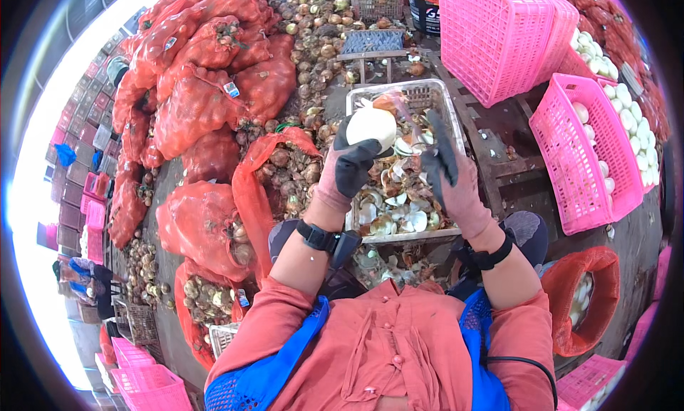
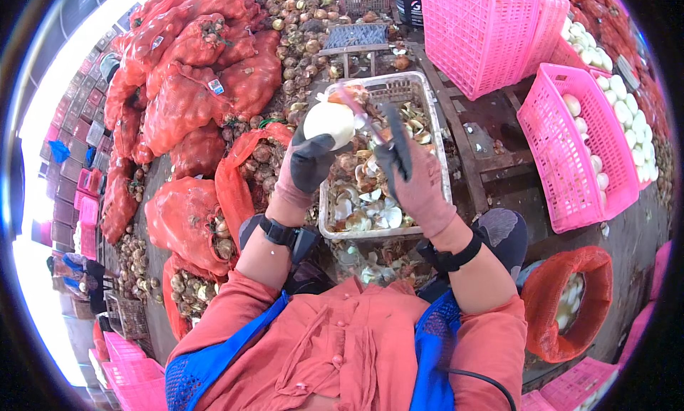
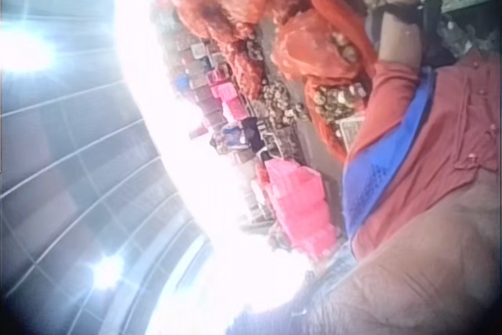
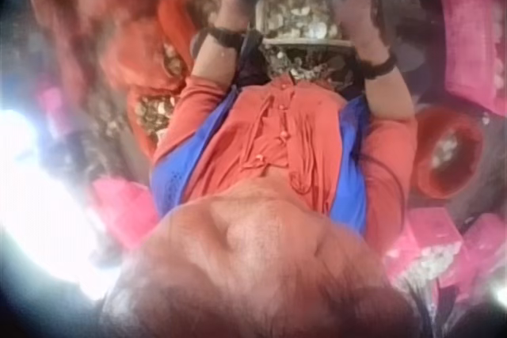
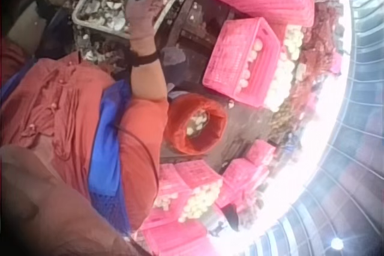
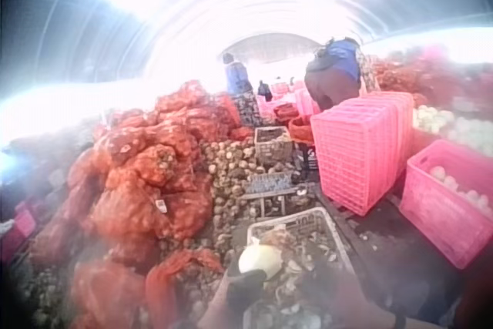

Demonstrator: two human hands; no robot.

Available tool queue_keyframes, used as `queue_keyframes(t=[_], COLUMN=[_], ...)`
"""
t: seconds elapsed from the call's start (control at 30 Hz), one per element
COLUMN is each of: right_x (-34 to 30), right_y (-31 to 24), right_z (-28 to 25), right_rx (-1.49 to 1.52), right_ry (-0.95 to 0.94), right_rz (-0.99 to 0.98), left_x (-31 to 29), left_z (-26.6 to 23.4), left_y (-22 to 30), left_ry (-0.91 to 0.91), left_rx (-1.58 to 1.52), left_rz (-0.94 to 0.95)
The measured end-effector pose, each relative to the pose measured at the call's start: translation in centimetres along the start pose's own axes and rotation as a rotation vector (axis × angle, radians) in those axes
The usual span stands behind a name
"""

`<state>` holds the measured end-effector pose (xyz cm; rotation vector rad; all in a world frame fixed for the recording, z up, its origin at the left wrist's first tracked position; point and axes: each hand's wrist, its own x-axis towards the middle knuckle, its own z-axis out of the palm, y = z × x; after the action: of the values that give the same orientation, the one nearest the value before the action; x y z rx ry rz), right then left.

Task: The person peels onions using a small knife while sitting on the floor, placing the peeled onions into baskets and discarding the skins into a bin.

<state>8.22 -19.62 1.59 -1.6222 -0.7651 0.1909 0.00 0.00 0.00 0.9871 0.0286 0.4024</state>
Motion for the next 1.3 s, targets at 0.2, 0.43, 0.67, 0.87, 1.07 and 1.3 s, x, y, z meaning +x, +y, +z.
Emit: queue_keyframes(t=[0.2,0.43,0.67,0.87,1.07,1.3], right_x=[-0.6,-0.8,0.2,2.3,1.0,0.6], right_y=[-1.2,-2.3,-1.1,2.6,1.0,-0.7], right_z=[1.3,1.2,-0.1,-2.4,-0.6,1.4], right_rx=[-0.338,-0.831,0.503,0.436,0.677,0.867], right_ry=[-0.15,-0.16,-0.035,0.025,-0.076,-0.139], right_rz=[-0.283,-0.287,0.257,0.438,0.454,0.419], left_x=[0.2,-0.3,-0.1,-0.7,0.1,0.3], left_z=[-0.9,1.7,0.5,-0.7,0.0,2.4], left_y=[1.0,0.2,-0.5,-0.6,0.0,0.1], left_ry=[-0.011,0.05,-0.036,-0.089,-0.077,-0.219], left_rx=[0.599,0.4,0.312,0.183,-0.316,0.055], left_rz=[0.227,0.139,0.072,0.059,-0.064,0.146])
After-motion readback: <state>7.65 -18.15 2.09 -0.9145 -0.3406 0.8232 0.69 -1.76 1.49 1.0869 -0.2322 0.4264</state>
